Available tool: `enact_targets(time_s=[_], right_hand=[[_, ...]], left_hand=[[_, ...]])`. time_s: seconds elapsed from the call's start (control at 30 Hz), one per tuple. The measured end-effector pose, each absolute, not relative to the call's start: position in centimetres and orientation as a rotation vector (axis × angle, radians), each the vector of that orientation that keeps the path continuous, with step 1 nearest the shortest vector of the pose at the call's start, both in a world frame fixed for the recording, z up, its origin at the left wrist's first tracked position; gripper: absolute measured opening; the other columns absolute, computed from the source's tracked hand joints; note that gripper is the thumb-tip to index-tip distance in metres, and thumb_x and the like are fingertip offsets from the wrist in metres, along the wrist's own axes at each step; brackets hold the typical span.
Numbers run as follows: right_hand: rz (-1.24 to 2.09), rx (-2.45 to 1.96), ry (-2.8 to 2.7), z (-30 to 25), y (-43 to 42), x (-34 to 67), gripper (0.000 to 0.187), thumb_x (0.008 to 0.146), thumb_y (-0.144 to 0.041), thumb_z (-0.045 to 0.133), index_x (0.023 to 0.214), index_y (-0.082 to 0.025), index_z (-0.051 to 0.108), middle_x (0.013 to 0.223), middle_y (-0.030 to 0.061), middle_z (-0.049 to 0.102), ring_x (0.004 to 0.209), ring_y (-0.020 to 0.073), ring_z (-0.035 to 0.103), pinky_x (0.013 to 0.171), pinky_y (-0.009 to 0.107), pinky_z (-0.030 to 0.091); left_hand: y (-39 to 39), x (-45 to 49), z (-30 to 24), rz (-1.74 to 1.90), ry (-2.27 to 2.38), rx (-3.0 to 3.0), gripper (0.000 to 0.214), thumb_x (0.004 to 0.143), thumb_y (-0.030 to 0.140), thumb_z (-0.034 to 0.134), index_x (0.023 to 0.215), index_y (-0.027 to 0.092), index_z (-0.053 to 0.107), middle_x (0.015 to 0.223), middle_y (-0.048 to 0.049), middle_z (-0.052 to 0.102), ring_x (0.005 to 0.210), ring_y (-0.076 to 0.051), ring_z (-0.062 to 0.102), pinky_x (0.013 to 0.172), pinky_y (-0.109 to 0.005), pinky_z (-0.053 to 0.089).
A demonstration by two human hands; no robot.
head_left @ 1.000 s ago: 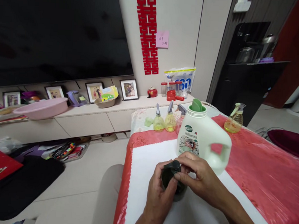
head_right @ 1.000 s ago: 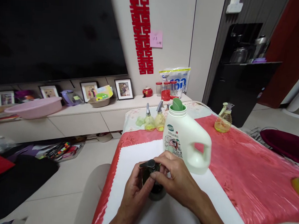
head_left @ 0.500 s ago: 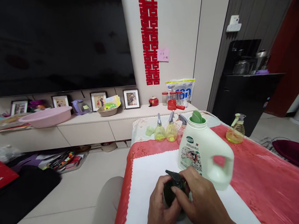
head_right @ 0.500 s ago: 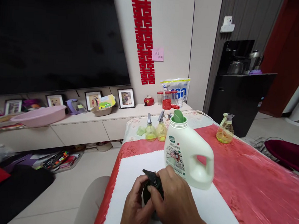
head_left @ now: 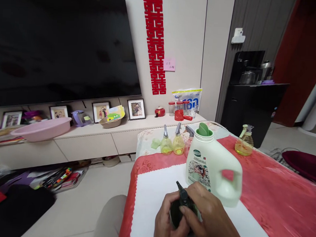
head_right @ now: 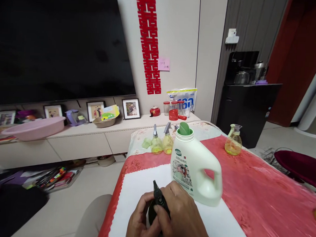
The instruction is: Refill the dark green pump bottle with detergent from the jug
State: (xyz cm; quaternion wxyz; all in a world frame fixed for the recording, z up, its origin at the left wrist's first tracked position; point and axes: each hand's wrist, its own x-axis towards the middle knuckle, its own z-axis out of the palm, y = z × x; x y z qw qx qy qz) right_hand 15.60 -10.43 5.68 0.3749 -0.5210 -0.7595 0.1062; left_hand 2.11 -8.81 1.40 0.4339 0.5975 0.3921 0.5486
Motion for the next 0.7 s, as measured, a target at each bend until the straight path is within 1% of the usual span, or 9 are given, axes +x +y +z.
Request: enact_targets(time_s=[0.1, 0.2, 0.27, 0.4, 0.47, 0.53, 0.6, 0.7], right_hand=[[0.264, -1.417, -1.905, 5.0, -10.2, 15.5, 0.012, 0.092, -0.025, 0.049, 0.088, -0.015, 0.055, 0.088, 0.0033, 0.051, 0.078, 0.0127, 0.051, 0.065, 0.024, 0.036], [0.361, -1.508, -1.908, 5.2, -10.4, 15.7, 0.015, 0.092, -0.03, 0.052, 0.089, -0.015, 0.053, 0.09, 0.0038, 0.051, 0.081, 0.0137, 0.05, 0.067, 0.025, 0.035], [0.484, -1.544, -1.928, 5.8, -10.6, 15.9, 0.014, 0.089, -0.028, 0.053, 0.088, -0.014, 0.051, 0.092, 0.0045, 0.05, 0.083, 0.0144, 0.049, 0.07, 0.026, 0.035], [0.697, -1.459, -1.94, 6.6, -10.7, 16.3, 0.01, 0.089, -0.02, 0.048, 0.095, -0.013, 0.053, 0.1, 0.005, 0.049, 0.093, 0.0143, 0.047, 0.081, 0.028, 0.036], [0.718, -1.42, -1.931, 6.5, -10.5, 16.4, 0.009, 0.09, -0.02, 0.047, 0.093, -0.013, 0.052, 0.099, 0.0048, 0.049, 0.092, 0.0137, 0.047, 0.08, 0.027, 0.035], [0.722, -1.432, -1.903, 6.3, -10.3, 16.4, 0.008, 0.088, -0.02, 0.049, 0.086, -0.013, 0.049, 0.095, 0.0038, 0.049, 0.087, 0.0128, 0.046, 0.076, 0.026, 0.034], [0.711, -1.467, -1.851, 6.1, -10.0, 16.2, 0.012, 0.085, -0.022, 0.053, 0.082, -0.013, 0.047, 0.092, 0.003, 0.048, 0.084, 0.012, 0.045, 0.074, 0.025, 0.033], [0.702, -1.499, -1.8, 6.1, -9.8, 16.1, 0.017, 0.082, -0.026, 0.057, 0.081, -0.013, 0.047, 0.091, 0.003, 0.048, 0.083, 0.0122, 0.044, 0.073, 0.025, 0.033]], left_hand=[[-8.8, 2.2, 1.2, 1.35, 0.977, 1.427, 0.032, 0.077, 0.038, 0.071, 0.104, 0.023, 0.064, 0.097, -0.0033, 0.076, 0.09, -0.021, 0.07, 0.079, -0.029, 0.055], [-8.6, 2.1, 0.8, 1.39, 0.953, 1.403, 0.031, 0.075, 0.04, 0.073, 0.099, 0.022, 0.065, 0.099, -0.0044, 0.076, 0.091, -0.022, 0.071, 0.081, -0.03, 0.055], [-8.4, 2.0, 0.4, 1.407, 0.939, 1.419, 0.031, 0.076, 0.042, 0.072, 0.098, 0.022, 0.066, 0.103, -0.0058, 0.076, 0.093, -0.023, 0.07, 0.084, -0.033, 0.055], [-8.3, 2.1, -0.2, 1.428, 0.984, 1.454, 0.03, 0.078, 0.043, 0.07, 0.1, 0.022, 0.066, 0.105, -0.0076, 0.076, 0.094, -0.024, 0.07, 0.09, -0.037, 0.055], [-8.3, 2.2, -0.3, 1.456, 1.001, 1.482, 0.029, 0.08, 0.045, 0.068, 0.098, 0.022, 0.065, 0.103, -0.0079, 0.076, 0.094, -0.024, 0.07, 0.092, -0.037, 0.055], [-8.3, 2.3, -0.4, 1.452, 0.988, 1.5, 0.033, 0.081, 0.049, 0.067, 0.099, 0.022, 0.064, 0.101, -0.0078, 0.076, 0.093, -0.024, 0.071, 0.089, -0.035, 0.055], [-8.2, 2.4, -0.5, 1.433, 0.974, 1.486, 0.038, 0.08, 0.053, 0.067, 0.102, 0.022, 0.063, 0.098, -0.0074, 0.076, 0.09, -0.023, 0.072, 0.084, -0.033, 0.057], [-8.1, 2.4, -0.8, 1.447, 0.975, 1.443, 0.041, 0.077, 0.055, 0.072, 0.1, 0.022, 0.063, 0.098, -0.0069, 0.077, 0.089, -0.023, 0.073, 0.08, -0.031, 0.057]])
